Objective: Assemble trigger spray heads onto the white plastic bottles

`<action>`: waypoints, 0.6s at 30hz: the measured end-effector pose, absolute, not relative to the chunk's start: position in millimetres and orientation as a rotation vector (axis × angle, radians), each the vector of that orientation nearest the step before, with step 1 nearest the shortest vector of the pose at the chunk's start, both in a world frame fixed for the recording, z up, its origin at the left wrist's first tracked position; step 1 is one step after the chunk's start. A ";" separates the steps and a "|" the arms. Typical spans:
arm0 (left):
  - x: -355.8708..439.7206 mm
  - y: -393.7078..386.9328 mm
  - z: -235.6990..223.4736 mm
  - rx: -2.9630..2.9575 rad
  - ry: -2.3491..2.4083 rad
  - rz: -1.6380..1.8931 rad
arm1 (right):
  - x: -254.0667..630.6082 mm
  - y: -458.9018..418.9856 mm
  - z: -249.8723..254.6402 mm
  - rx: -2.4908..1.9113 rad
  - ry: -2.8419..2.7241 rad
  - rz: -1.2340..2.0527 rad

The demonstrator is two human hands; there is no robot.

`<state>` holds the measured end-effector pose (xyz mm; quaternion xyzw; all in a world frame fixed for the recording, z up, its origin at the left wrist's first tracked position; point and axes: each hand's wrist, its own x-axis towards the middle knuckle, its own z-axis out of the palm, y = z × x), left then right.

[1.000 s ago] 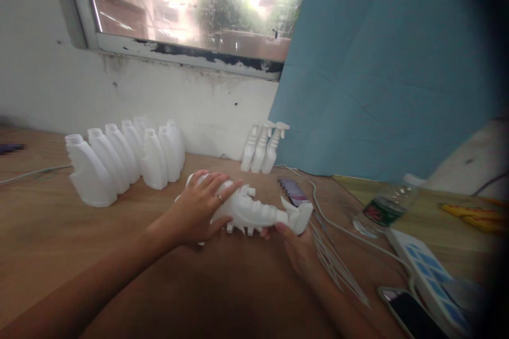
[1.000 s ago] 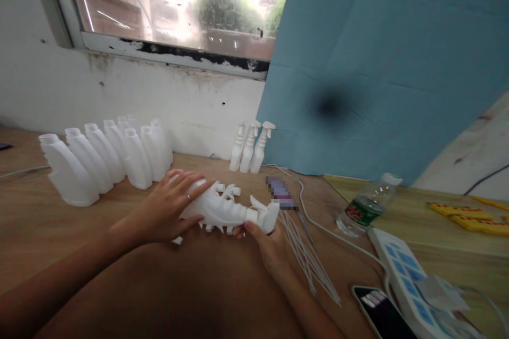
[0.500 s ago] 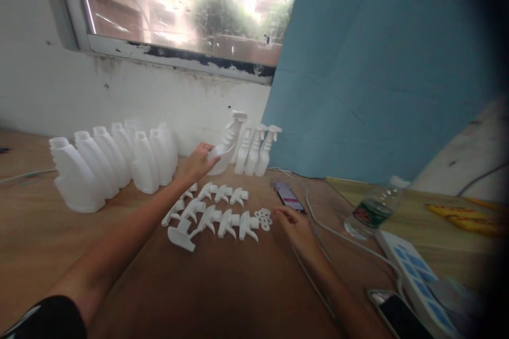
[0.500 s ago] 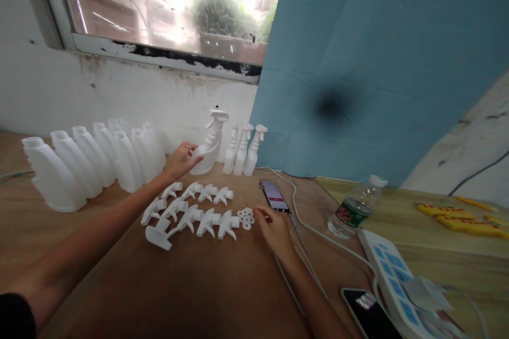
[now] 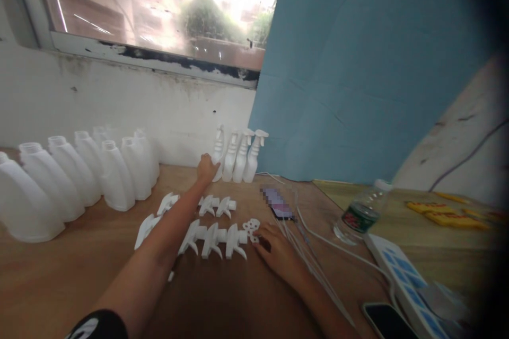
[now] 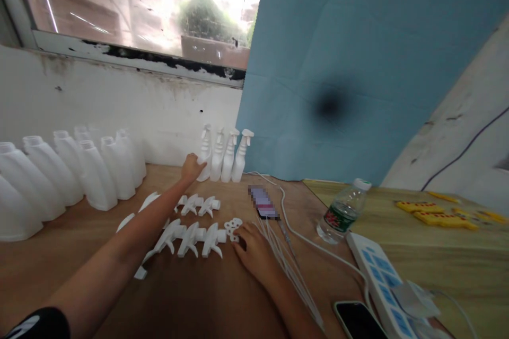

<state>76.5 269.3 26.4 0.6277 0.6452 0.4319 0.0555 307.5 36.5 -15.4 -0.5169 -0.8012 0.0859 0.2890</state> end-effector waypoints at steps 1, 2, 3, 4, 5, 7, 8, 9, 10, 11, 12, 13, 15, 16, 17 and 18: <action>80.2 271.1 23.9 1.890 1.961 1.311 | 307.9 37.0 -15.8 -1.378 -2.135 0.227; 83.6 272.4 21.3 1.878 1.962 1.312 | 308.0 37.4 -16.2 -1.375 -2.131 0.225; 86.5 273.2 18.9 1.869 1.960 1.313 | 308.0 37.8 -16.6 -1.370 -2.126 0.221; 89.0 273.5 16.7 1.862 1.958 1.313 | 307.8 38.1 -16.9 -1.365 -2.120 0.221; 90.8 273.6 14.7 1.858 1.955 1.312 | 307.5 38.4 -17.3 -1.362 -2.115 0.225; 92.9 273.1 12.3 1.857 1.945 1.304 | 306.6 39.1 -18.2 -1.364 -2.105 0.244; 93.1 272.7 11.9 1.860 1.934 1.297 | 306.2 39.5 -18.8 -1.366 -2.097 0.255; 92.8 272.2 12.2 1.867 1.920 1.288 | 305.8 39.9 -19.6 -1.372 -2.086 0.263; 91.8 271.6 13.1 1.877 1.899 1.278 | 305.5 40.4 -20.5 -1.380 -2.077 0.269; 90.1 270.8 14.5 1.890 1.875 1.268 | 305.2 40.8 -21.5 -1.388 -2.068 0.272; 87.8 269.5 16.5 1.905 1.847 1.259 | 305.0 41.1 -22.5 -1.395 -2.060 0.272; 84.8 267.8 19.0 1.924 1.818 1.253 | 304.8 41.4 -23.4 -1.401 -2.057 0.271; 76.9 261.4 24.9 1.968 1.760 1.244 | 304.4 41.7 -24.6 -1.412 -2.056 0.269; 72.1 256.2 28.1 1.996 1.730 1.239 | 304.2 41.8 -24.7 -1.416 -2.053 0.267; 67.0 249.1 31.2 2.028 1.698 1.234 | 304.1 42.0 -24.4 -1.418 -2.048 0.263; 61.6 239.6 34.2 2.066 1.661 1.226 | 304.2 42.3 -23.6 -1.417 -2.041 0.255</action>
